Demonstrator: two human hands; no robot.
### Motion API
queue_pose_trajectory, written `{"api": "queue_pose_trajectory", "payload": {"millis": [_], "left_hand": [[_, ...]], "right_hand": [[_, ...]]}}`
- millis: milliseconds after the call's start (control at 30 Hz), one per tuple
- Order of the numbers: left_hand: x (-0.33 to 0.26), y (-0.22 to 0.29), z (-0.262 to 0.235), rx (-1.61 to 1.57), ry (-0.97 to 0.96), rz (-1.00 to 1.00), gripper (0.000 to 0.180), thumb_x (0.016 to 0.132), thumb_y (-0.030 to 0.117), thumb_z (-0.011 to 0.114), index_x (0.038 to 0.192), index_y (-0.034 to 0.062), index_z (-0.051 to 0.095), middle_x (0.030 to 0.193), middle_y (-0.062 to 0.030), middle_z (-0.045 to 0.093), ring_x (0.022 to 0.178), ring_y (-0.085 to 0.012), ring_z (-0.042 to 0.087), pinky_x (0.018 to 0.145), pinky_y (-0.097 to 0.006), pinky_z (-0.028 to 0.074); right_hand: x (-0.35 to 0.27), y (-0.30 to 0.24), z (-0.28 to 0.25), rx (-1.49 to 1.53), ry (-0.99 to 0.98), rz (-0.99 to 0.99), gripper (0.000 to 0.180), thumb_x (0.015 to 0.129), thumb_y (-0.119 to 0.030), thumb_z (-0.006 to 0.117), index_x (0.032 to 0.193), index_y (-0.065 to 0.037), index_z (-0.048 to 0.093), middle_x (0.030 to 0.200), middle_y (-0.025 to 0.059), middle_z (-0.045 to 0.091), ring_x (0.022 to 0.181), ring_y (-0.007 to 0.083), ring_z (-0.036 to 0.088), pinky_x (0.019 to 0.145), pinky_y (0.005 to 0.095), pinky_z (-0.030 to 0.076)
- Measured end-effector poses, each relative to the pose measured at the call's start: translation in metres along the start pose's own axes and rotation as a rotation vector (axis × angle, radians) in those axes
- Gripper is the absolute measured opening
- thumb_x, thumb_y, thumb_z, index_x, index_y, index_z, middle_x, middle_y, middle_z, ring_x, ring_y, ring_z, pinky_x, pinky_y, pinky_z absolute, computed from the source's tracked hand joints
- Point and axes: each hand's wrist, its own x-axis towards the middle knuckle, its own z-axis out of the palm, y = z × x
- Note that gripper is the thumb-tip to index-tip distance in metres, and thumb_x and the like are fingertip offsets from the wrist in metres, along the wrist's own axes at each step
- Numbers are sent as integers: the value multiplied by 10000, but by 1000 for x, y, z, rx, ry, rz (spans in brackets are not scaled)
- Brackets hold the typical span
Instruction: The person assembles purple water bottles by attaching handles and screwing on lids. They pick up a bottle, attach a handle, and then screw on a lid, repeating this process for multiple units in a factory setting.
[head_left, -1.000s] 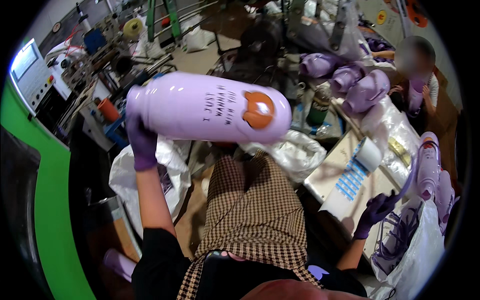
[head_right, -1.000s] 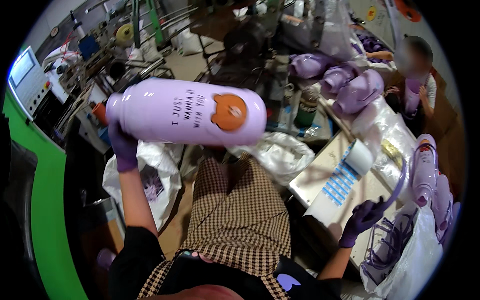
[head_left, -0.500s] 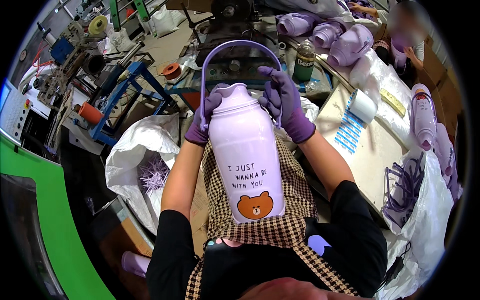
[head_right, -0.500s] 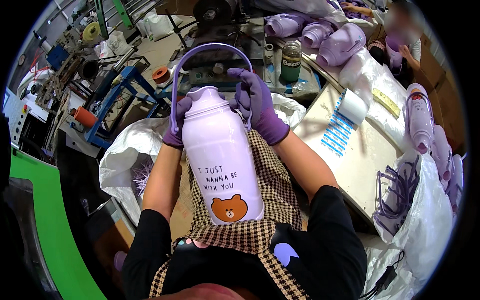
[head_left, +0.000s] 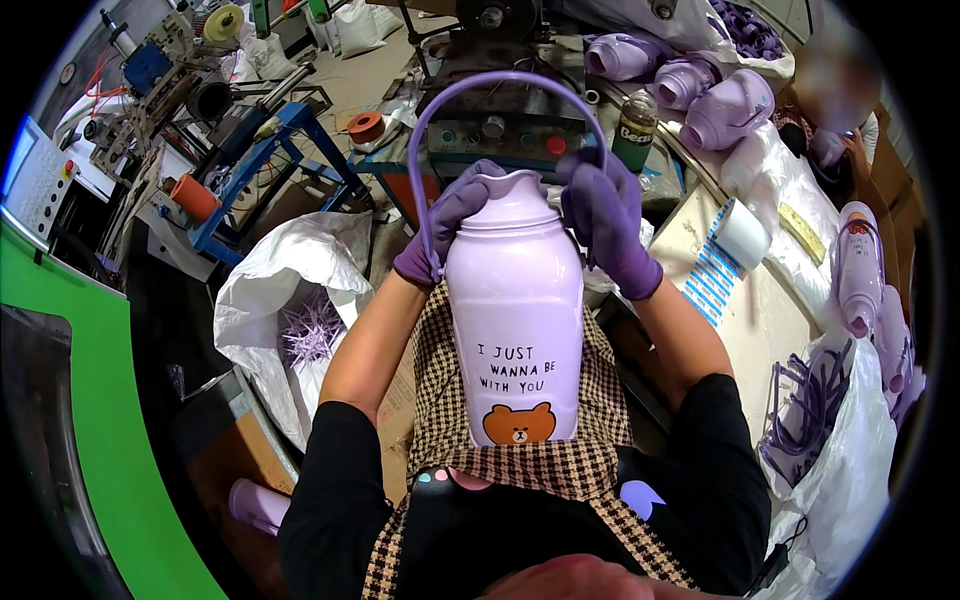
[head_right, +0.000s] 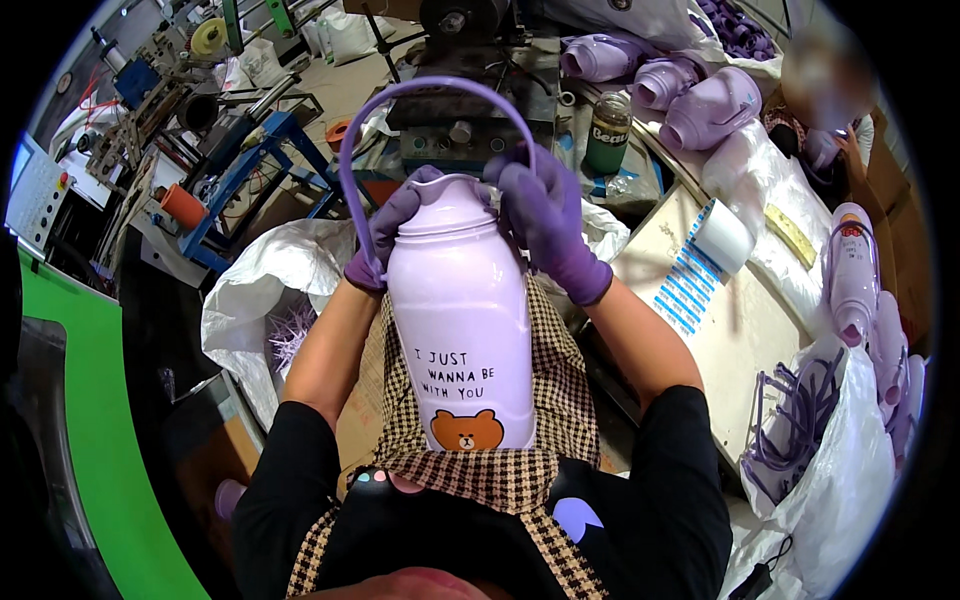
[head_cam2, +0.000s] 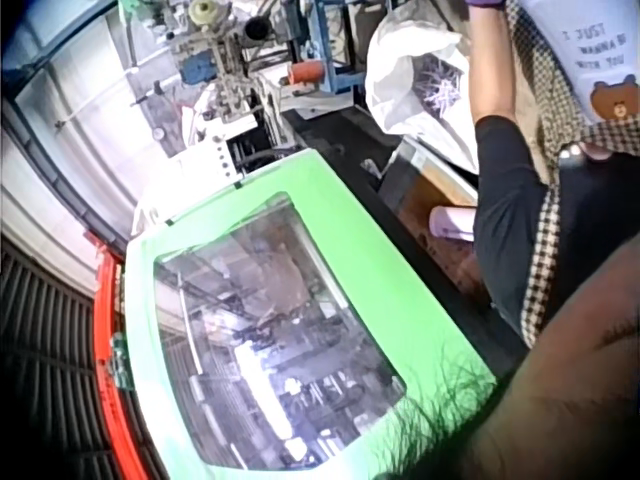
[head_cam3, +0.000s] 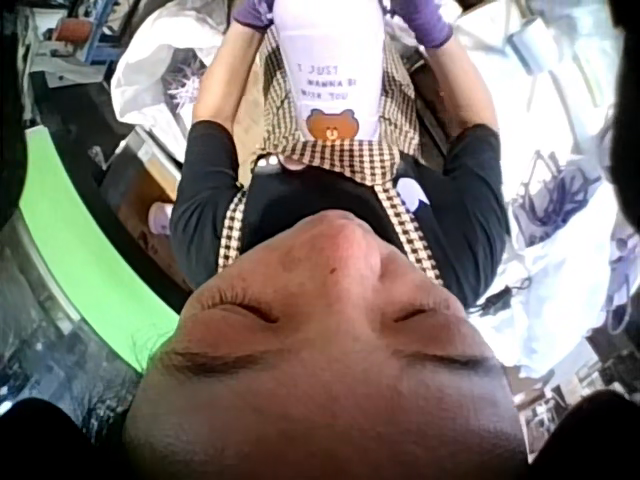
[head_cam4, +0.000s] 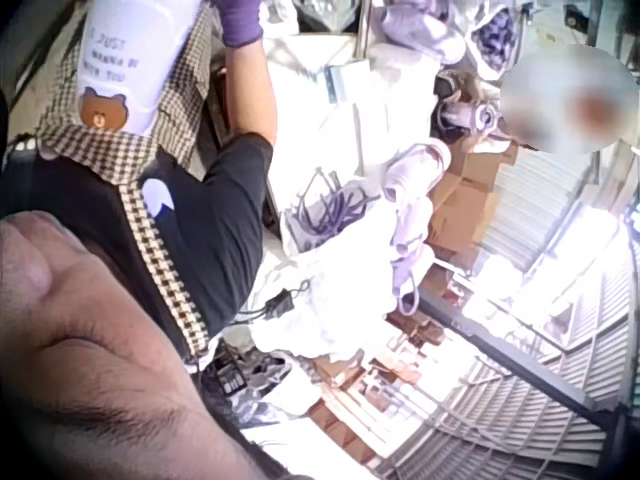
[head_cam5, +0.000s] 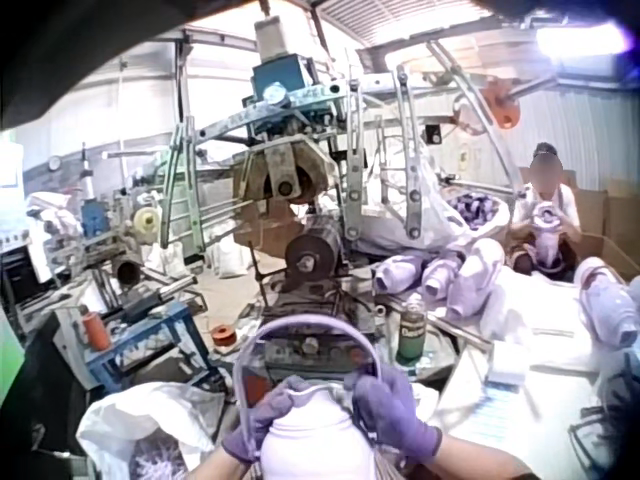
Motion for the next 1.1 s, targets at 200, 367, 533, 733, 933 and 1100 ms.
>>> {"api": "queue_pose_trajectory", "payload": {"millis": [200, 367, 533, 733, 933, 1100], "left_hand": [[3, -4, -2, 269, -8, -44, 380, 1031, 292, 503, 1255, 0, 600, 1175, -39, 602, 1075, -127, 581, 965, -281, 449], [1, -5, 3, 136, 40, -65, 388, 1025, 262, 567, 1333, 27, 540, 1284, -103, 620, 1181, -169, 587, 1031, -323, 451], [18, -6, 9, 554, 313, 195, 376, 994, 143, 585, 1340, 7, 530, 1320, -109, 577, 1219, -197, 569, 1044, -321, 439], [18, 15, -17, 1669, 246, 1191, 554, 901, -55, 574, 1443, -13, 464, 1391, -146, 558, 1186, -287, 618, 1064, -416, 466], [5, 1, -11, 96, 522, 535, 552, 1045, 202, 548, 1530, 43, 338, 1406, -197, 561, 1262, -333, 600, 1105, -472, 464], [-7, 36, 27, 92, 262, 168, 520, 1038, 371, 537, 1380, -20, 533, 1321, -192, 626, 1251, -305, 602, 1102, -439, 452]], "right_hand": [[-20, -18, 4, -647, -319, -1173, 101, 783, -218, 707, 845, -142, 683, 764, -10, 628, 721, 219, 631, 925, 453, 523], [-13, 18, 3, -431, 203, -484, 84, 865, -95, 607, 890, -16, 615, 888, 71, 572, 906, 193, 596, 947, 373, 472], [13, 66, -19, 354, 99, -136, 370, 991, -217, 496, 1233, 45, 592, 1211, 157, 637, 1112, 251, 629, 1040, 390, 469], [13, 109, -36, 928, -224, 193, 595, 1009, -383, 495, 1376, 83, 529, 1291, 171, 649, 1217, 248, 600, 1108, 381, 426], [10, 95, -36, 1100, -181, 206, 646, 984, -444, 532, 1367, 76, 542, 1252, 160, 670, 1166, 252, 629, 1062, 396, 474], [10, 89, -25, 996, -233, 215, 637, 987, -483, 512, 1344, 40, 580, 1272, 172, 665, 1188, 285, 622, 1078, 427, 462]]}}
